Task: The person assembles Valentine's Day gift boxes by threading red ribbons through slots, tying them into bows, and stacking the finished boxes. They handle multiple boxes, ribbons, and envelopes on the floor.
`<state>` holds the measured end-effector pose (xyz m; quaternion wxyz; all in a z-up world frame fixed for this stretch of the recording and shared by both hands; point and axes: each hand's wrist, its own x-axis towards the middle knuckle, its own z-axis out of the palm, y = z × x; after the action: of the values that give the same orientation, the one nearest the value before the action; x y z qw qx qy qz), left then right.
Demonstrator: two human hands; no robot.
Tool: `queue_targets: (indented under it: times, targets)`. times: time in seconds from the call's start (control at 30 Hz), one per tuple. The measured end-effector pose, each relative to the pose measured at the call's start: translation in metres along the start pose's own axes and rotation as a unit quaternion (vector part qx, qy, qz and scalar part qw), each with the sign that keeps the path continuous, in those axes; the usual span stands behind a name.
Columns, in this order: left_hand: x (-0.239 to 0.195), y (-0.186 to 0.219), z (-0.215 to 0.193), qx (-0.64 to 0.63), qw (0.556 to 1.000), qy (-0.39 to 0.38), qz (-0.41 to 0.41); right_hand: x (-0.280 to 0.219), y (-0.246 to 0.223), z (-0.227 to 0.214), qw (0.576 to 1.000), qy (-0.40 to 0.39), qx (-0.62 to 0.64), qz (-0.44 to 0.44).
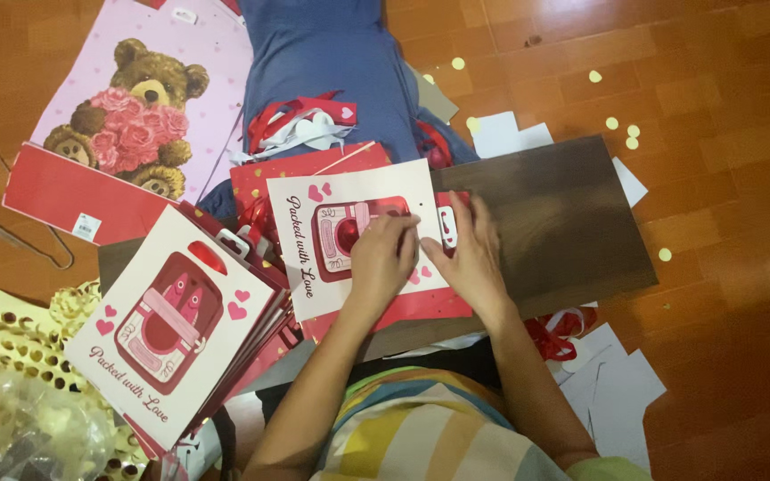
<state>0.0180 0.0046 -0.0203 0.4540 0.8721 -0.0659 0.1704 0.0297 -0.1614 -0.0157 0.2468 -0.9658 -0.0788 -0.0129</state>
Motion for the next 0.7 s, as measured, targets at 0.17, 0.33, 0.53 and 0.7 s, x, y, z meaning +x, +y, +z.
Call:
queue_targets:
  times: [0.17, 0.33, 0.53, 0.7]
  targets:
    - [-0.003, 0.002, -0.004, 0.011, 0.999, 0.036, 0.008, 0.01, 0.003, 0.015, 0.995, 0.009, 0.098, -0.012]
    - [-0.01, 0.002, -0.016, 0.041, 0.999, 0.032, -0.007, 0.009, -0.007, 0.02, 0.988, -0.037, 0.148, 0.015]
    - [-0.017, 0.003, -0.022, 0.052, 0.998, 0.033, -0.007, 0.004, -0.018, 0.02, 0.99, -0.035, 0.135, 0.013]
    - [-0.022, 0.006, -0.025, 0.037, 0.999, 0.04, -0.008, 0.003, -0.019, 0.014, 0.988, -0.06, 0.142, -0.019]
